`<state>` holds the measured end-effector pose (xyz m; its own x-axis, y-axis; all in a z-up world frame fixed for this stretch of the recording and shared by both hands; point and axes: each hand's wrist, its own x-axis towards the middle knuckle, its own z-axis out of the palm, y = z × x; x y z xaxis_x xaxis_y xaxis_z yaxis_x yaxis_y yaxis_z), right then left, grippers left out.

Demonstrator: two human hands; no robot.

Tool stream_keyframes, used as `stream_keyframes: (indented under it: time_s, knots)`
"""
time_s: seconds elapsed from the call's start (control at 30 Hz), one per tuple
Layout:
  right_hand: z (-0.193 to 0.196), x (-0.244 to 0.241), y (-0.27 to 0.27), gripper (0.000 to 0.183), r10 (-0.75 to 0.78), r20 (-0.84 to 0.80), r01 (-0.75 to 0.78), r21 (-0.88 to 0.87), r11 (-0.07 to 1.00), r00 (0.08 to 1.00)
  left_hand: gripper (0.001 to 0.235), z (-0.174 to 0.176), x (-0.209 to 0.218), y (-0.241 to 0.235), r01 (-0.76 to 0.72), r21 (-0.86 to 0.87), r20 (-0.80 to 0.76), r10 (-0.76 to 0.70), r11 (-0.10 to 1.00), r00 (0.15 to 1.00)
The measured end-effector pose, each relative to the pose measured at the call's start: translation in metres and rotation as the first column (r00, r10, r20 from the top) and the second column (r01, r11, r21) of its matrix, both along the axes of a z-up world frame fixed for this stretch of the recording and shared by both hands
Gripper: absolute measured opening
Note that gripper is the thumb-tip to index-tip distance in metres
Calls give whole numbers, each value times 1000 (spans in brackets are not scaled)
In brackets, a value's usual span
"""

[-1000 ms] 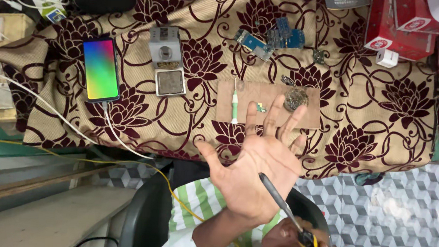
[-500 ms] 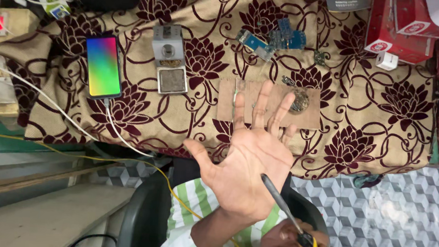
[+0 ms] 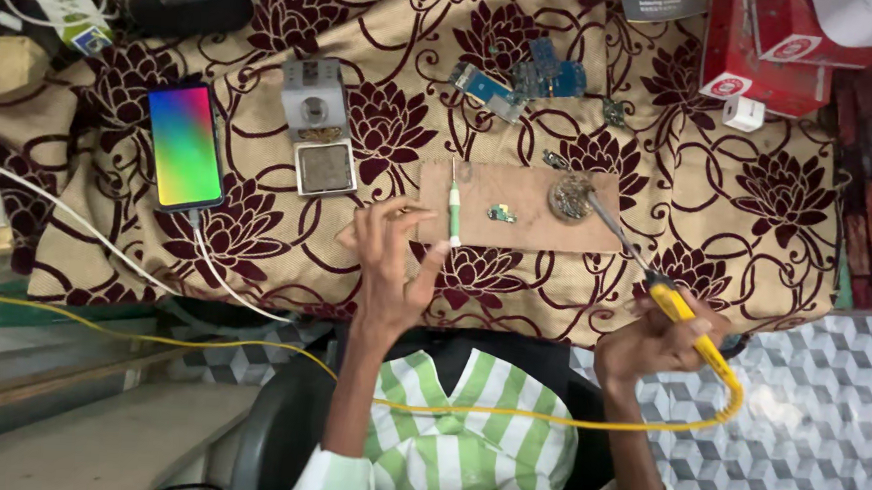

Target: The person uses a soldering iron and tweezers to apply solder to a small electronic component on a workbench. They repeatedly heat the component and add solder while holding it steady.

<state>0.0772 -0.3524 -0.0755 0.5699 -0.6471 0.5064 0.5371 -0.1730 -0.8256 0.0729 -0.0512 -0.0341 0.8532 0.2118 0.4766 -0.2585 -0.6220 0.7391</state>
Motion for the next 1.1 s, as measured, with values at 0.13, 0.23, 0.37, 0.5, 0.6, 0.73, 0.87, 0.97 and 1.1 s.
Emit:
stream_keyframes:
  time_s: [0.13,0.23,0.37,0.5,0.6,0.73,0.87,0.97,1.1]
  knots:
    - [-13,15,-2,45,-28,-108,13,-144,989,994,64,-9,14,16,152,306,-72,-136,940,988]
    - [-11,24,-5,43,-28,-140,-1,-206,979,990,77,-7,22,19,254,413,-136,-216,874,967]
    - [-14,27,-7,37,-34,-160,-13,-284,959,986,73,-13,25,12,293,499,-196,-223,816,955]
    - [-23,29,0,36,6,-247,-63,-225,972,969,64,-24,26,11,287,491,-179,-227,823,957]
    - [-25,31,2,37,36,-239,-101,-267,958,970,59,-32,27,9,269,515,-169,-212,814,963]
    - [-27,34,4,39,48,-234,-116,-287,951,971,55,-37,27,8,250,519,-147,-202,817,968]
    - [-31,33,1,41,54,-238,-130,-317,940,970,54,-42,27,7,252,487,-143,-209,836,968]
    - [-32,35,0,39,100,-233,-172,-311,935,967,53,-42,28,8,240,502,-127,-204,831,971]
    - [-28,36,3,39,74,-240,-144,-291,946,968,54,-41,30,8,233,495,-115,-203,837,972]
